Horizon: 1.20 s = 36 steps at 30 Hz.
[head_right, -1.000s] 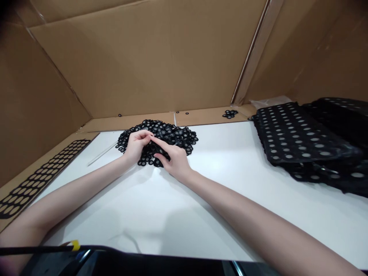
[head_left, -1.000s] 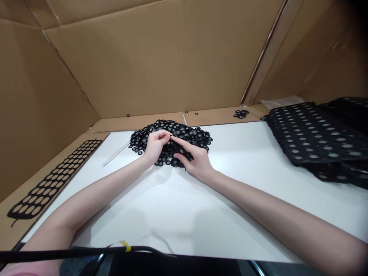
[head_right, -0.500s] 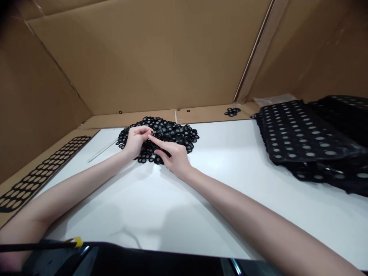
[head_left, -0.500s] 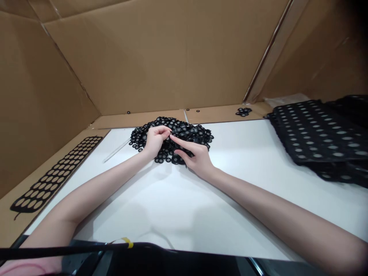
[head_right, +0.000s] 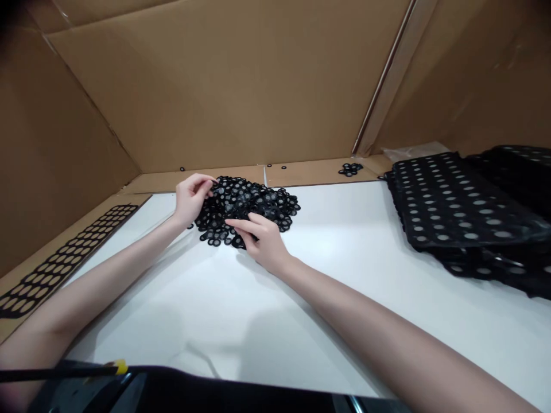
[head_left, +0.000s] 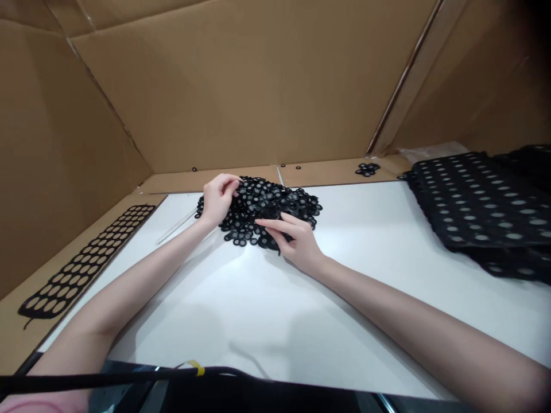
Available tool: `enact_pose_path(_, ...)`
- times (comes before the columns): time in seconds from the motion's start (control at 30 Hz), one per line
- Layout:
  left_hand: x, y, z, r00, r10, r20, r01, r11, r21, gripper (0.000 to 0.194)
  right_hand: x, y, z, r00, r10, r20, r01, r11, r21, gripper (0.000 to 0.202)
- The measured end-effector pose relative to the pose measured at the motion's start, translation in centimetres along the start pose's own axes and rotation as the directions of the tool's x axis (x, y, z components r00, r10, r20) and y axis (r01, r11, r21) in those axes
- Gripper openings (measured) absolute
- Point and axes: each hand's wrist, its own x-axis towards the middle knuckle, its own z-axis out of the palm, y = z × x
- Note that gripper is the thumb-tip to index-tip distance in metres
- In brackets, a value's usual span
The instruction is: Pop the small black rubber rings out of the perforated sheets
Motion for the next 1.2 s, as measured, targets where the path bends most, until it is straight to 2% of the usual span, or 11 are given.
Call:
enact_pose_path(0.07, -0.3, -0.2, 0.3, 0.990, 0.136, 0.048, -0.141, 0.983, 0.121, 0.018, 0.1, 0.0, -0.1, 0.999, 0.043, 0.007, -0.043, 0.999, 0.022, 0.024)
enact_pose_path(0.17, -0.5, -1.1, 0.6, 0.963, 0.238, 0.125, -0.263, 0.932, 0.250, 0.020, 0.1, 0.2, -0.2, 0.997, 0.079, 0.022, -0.080, 0.996, 0.039, 0.022)
enact_pose_path(0.27, -0.8, -2.0, 0.3, 0.944, 0.266, 0.195, -0.324, 0.860, 0.393, 0.020, 0.2, 0.5, -0.3, 0.989, 0.146, -0.005, -0.146, 0.989, 0.035, 0.023)
enact_pose_path(0.37, -1.3, -1.9, 0.0, 0.948, 0.275, 0.161, -0.318, 0.801, 0.507, 0.022, 0.3, 0.8, -0.4, 0.973, 0.225, -0.045, -0.218, 0.968, 0.127, 0.023)
enact_pose_path(0.43, -2.0, -1.1, 0.0, 0.942, 0.306, 0.140, -0.334, 0.804, 0.493, 0.026, 0.4, 1.0, -0.5, 0.958, 0.279, -0.061, -0.262, 0.944, 0.203, 0.024)
enact_pose_path(0.5, -2.9, -0.1, 0.3, 0.910, 0.369, 0.188, -0.414, 0.820, 0.396, 0.030, 0.5, 1.2, -0.5, 0.940, 0.331, -0.077, -0.304, 0.920, 0.246, 0.026)
enact_pose_path(0.63, -4.5, 1.2, 1.5, 0.759, 0.524, 0.386, -0.614, 0.773, 0.158, 0.035, 0.5, 1.8, -0.5, 0.913, 0.394, -0.106, -0.346, 0.885, 0.312, 0.029)
enact_pose_path(0.7, -4.9, 1.2, 2.1, 0.723, 0.543, 0.426, -0.641, 0.759, 0.120, 0.044, 0.5, 2.1, -0.4, 0.904, 0.415, -0.106, -0.356, 0.866, 0.351, 0.029)
enact_pose_path(0.83, -5.1, 0.4, 2.7, 0.759, 0.501, 0.415, -0.574, 0.816, 0.065, 0.040, 0.5, 2.1, -0.3, 0.894, 0.439, -0.092, -0.376, 0.845, 0.381, 0.030)
enact_pose_path(1.03, -4.8, 0.4, 2.5, 0.835, 0.379, 0.399, -0.387, 0.920, -0.062, 0.032, 0.5, 1.4, -0.3, 0.914, 0.393, -0.102, -0.359, 0.899, 0.252, 0.024)
enact_pose_path(1.2, -4.6, 0.8, 2.4, 0.861, 0.297, 0.413, -0.282, 0.954, -0.098, 0.016, 0.4, 1.4, -0.3, 0.929, 0.366, -0.049, -0.348, 0.912, 0.217, 0.018)
